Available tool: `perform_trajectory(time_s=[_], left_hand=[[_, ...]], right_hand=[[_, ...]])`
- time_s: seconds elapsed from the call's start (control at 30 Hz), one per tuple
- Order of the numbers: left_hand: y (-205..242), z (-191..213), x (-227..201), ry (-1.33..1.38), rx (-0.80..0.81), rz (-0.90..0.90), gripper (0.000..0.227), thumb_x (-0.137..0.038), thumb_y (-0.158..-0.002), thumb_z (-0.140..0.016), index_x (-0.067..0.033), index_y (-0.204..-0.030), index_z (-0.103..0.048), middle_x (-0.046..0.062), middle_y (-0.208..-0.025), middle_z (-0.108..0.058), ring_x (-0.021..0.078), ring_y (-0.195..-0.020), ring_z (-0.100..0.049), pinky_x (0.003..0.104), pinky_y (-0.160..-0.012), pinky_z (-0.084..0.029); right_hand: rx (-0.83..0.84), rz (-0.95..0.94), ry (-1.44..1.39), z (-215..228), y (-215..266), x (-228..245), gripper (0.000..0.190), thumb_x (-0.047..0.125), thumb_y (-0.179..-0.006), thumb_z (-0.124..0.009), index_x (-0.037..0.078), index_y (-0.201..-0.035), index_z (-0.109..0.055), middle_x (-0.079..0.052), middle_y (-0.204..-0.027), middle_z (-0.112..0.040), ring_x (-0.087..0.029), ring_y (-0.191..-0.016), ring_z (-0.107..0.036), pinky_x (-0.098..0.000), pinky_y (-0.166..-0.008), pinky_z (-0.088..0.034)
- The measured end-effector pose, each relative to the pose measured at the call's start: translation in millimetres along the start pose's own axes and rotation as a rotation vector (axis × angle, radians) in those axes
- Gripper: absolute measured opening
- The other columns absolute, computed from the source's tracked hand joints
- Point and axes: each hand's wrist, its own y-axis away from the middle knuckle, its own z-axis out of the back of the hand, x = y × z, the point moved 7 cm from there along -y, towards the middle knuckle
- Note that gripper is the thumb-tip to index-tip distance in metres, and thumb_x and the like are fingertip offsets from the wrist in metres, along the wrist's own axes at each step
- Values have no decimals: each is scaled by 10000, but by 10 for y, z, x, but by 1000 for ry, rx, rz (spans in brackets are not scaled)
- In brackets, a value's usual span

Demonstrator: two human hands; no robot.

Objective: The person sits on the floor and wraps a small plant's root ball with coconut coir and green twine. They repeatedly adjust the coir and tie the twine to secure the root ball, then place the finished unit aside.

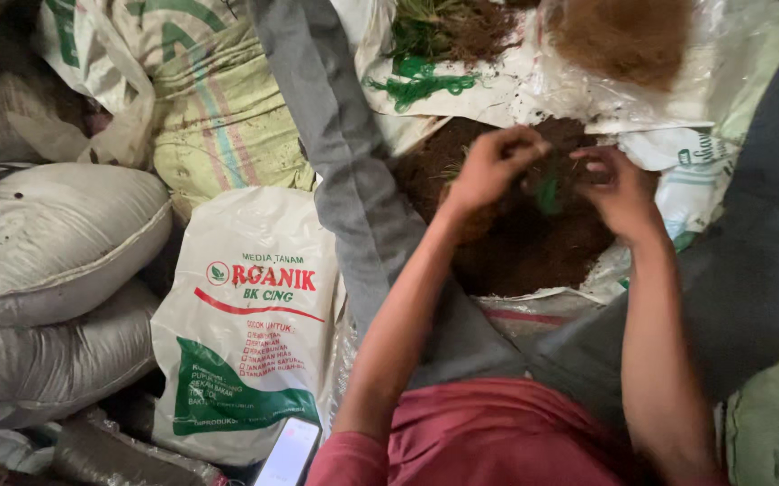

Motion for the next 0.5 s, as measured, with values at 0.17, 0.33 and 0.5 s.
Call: perform_trajectory(time_s=[0.17,0.33,0.5], left_hand=[[157,-355,-31,-419,-6,-111,286,-301,-893,-764,-74,-1065,-790,99,-891,-777,163,-824,-737,326,-771,-573],[317,-385,-67,-495,-2,-135,262,-295,-853,-789,-85,-1010,-806,113,-950,-804,181,-854,-783,326,-815,-587],[504,-286,-130,-543,-38,-92,240,-268,-865,-795,-72,-1003,-800,114,-907,-795,177,-814,-769,324,-792,-579]], right_hand=[[124,84,-254,-231,283,293,720,-35,-748,-757,131,-1415,-542,1,-1383,-598,-188,-1251,-564,-297,-934,-502],[6,71,117,-249,422,259,462,40,-857,-757,25,-1310,-669,-113,-1215,-724,-203,-1130,-684,-345,-947,-512],[86,119,-153,-229,525,210,332,119,-905,-745,7,-1216,-708,-100,-1140,-758,-129,-1034,-673,-306,-903,-508]])
